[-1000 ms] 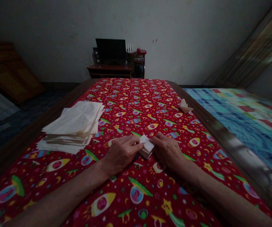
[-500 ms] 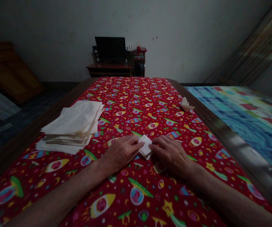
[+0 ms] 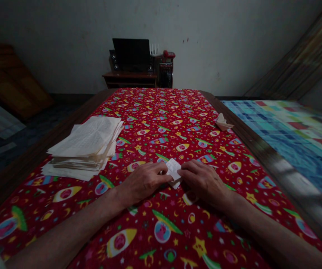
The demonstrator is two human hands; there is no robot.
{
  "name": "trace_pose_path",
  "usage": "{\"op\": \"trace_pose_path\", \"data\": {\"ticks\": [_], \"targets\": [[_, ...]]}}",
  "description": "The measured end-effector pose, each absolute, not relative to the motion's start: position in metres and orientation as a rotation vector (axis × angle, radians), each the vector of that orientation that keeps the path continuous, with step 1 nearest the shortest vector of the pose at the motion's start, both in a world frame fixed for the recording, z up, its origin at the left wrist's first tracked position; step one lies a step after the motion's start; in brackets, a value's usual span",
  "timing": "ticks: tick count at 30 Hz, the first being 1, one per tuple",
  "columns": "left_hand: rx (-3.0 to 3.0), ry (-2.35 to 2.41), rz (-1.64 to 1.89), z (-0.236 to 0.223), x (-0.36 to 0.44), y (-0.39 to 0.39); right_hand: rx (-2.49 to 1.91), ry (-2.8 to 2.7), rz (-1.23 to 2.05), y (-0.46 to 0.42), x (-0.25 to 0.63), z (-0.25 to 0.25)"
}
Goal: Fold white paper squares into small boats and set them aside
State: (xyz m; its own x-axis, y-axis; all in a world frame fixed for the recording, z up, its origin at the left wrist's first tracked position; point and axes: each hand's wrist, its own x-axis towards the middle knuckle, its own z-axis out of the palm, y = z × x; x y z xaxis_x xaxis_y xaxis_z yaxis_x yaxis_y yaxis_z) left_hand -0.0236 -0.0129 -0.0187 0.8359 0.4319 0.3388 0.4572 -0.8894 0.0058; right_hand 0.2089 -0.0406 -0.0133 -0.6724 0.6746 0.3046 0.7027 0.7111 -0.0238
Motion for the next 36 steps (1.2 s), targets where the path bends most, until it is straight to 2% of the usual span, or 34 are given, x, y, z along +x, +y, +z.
{"op": "trace_pose_path", "data": {"ticks": [8,16,21,28,36], "targets": [[-3.004,-1.08,-0.808,-0.023,-0.026,-0.016,-1.093,-2.55,-0.077,-0.038,0.207,-0.015],[-3.045,-1.398,-1.065,-0.025,-0.024,-0.009,-1.275,-2.218,0.376,-0.038,0.203,-0.017],[-3.066,-1.473,-1.052,-0.026,-0.025,-0.005,-1.338,-2.137,0.521,-0.037,0.204,-0.017],[-2.938,-1.568,-0.826,-0.022,-0.021,-0.008,-1.378,-2.191,0.244,-0.037,0.201,-0.021],[-2.678,-1.425,-0.502,-0.025,-0.013,-0.01,-1.392,-2.284,-0.031,-0.04,0.196,-0.024]]}}
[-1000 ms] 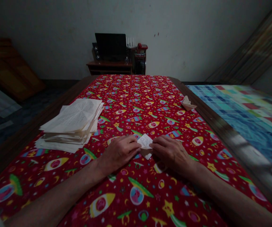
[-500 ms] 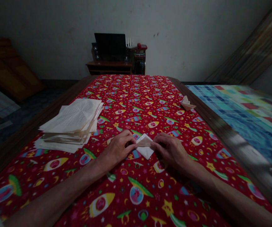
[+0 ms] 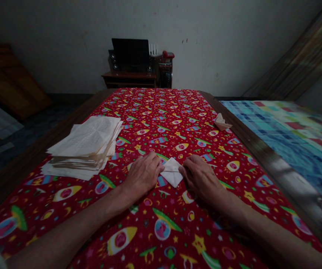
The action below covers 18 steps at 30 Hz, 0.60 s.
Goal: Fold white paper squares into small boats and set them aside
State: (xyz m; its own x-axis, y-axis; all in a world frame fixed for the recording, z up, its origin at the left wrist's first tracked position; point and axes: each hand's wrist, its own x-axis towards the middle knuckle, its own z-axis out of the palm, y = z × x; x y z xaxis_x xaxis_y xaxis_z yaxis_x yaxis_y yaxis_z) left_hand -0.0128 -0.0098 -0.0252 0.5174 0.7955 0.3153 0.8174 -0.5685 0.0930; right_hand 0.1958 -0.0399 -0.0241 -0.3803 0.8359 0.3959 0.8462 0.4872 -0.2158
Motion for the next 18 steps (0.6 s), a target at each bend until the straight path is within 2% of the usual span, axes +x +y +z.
{"op": "trace_pose_path", "data": {"ticks": [12,18], "targets": [[-2.721,-1.474,-0.556,-0.021,-0.015,-0.013,-1.471,-2.347,-0.238,-0.032,0.201,-0.034],[-2.757,-0.921,-0.383,-0.008,-0.01,-0.019,-1.701,-2.409,-0.121,-0.029,0.195,-0.016]]}}
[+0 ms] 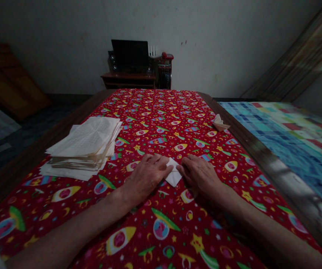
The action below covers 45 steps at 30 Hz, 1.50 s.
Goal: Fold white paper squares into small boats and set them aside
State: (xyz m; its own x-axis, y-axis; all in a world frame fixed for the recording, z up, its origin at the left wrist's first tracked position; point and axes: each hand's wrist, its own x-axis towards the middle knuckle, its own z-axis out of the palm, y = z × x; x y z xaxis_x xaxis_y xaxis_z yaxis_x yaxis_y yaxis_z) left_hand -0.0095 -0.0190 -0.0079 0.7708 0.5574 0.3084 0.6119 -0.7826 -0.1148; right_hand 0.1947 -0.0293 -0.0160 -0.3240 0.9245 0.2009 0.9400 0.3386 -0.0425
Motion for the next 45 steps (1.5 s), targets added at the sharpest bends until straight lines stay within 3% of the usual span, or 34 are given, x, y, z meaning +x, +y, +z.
{"op": "trace_pose_path", "data": {"ticks": [6,20,45], "targets": [[-2.807,-0.883,-0.231,-0.004,-0.011,-0.022,-1.609,-2.366,-0.025,-0.027,0.203,-0.02],[-2.893,-0.899,-0.231,-0.01,-0.017,-0.024,-1.188,-2.714,-0.222,-0.044,0.197,-0.006],[-2.853,-0.857,-0.33,-0.011,-0.034,-0.032,-1.239,-2.766,-0.353,-0.054,0.207,-0.017]]}}
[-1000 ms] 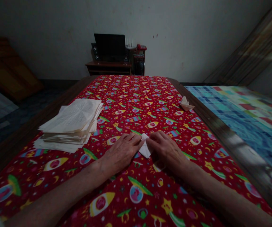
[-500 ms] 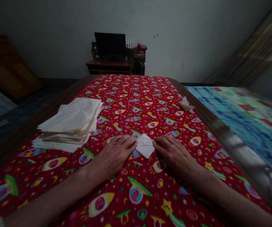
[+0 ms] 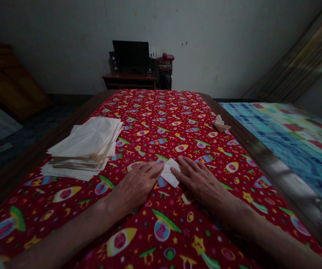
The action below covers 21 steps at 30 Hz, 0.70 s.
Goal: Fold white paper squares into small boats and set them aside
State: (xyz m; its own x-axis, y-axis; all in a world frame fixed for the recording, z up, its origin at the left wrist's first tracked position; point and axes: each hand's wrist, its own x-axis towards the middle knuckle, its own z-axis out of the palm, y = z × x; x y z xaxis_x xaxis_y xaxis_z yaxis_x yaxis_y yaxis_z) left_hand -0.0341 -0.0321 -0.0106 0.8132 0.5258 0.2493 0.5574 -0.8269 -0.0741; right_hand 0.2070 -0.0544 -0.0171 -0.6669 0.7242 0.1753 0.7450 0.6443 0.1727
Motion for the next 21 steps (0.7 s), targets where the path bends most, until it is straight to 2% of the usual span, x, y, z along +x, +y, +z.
{"op": "trace_pose_path", "data": {"ticks": [12,21], "targets": [[-2.9,-0.942,-0.31,-0.01,-0.042,-0.03,-1.268,-2.679,-0.402,-0.055,0.23,-0.029],[-2.883,-1.263,-0.698,-0.012,-0.029,-0.025,-1.244,-2.574,-0.275,-0.053,0.221,-0.029]]}}
